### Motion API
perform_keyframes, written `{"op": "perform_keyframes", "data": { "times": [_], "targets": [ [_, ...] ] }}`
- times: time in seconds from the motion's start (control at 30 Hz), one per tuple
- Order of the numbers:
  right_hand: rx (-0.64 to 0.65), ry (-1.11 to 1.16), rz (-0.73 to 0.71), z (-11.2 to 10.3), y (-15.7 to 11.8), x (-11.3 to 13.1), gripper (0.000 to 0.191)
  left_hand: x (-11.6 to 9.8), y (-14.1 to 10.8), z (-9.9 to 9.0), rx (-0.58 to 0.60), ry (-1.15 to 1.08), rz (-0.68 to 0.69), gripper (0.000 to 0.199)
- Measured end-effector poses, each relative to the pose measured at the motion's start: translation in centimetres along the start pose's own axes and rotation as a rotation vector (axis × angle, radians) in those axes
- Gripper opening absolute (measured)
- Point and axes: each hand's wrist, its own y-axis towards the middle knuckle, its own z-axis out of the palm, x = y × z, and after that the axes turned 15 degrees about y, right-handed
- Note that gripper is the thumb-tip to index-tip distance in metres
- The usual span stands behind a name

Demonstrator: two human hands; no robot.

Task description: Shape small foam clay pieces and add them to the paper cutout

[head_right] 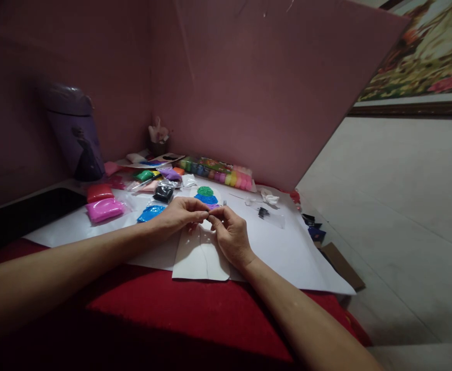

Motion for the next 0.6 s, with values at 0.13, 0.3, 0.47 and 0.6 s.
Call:
{"op": "perform_keyframes", "data": {
  "times": [0.13,0.3,0.47,0.6],
  "targets": [
    [0.004,0.0,-0.001,0.03,-0.04,0.06,0.005,0.08,0.04,-0.01,0.002,0.017,-0.009,0.009],
    [0.002,0.01,0.012,-0.01,-0.06,-0.06,0.005,0.0,0.05,-0.07,-0.005,0.038,-0.02,0.01],
    [0.004,0.0,0.004,-0.01,-0.04,-0.05,0.005,-0.3,-0.09,-0.08,-0.011,0.069,-0.039,0.01],
    [0.001,-0.006,-0.001,0.01,-0.07,0.03,0.005,-0.44,-0.2,-0.08,-0.02,0.066,-0.045,0.007]
  ]
}}
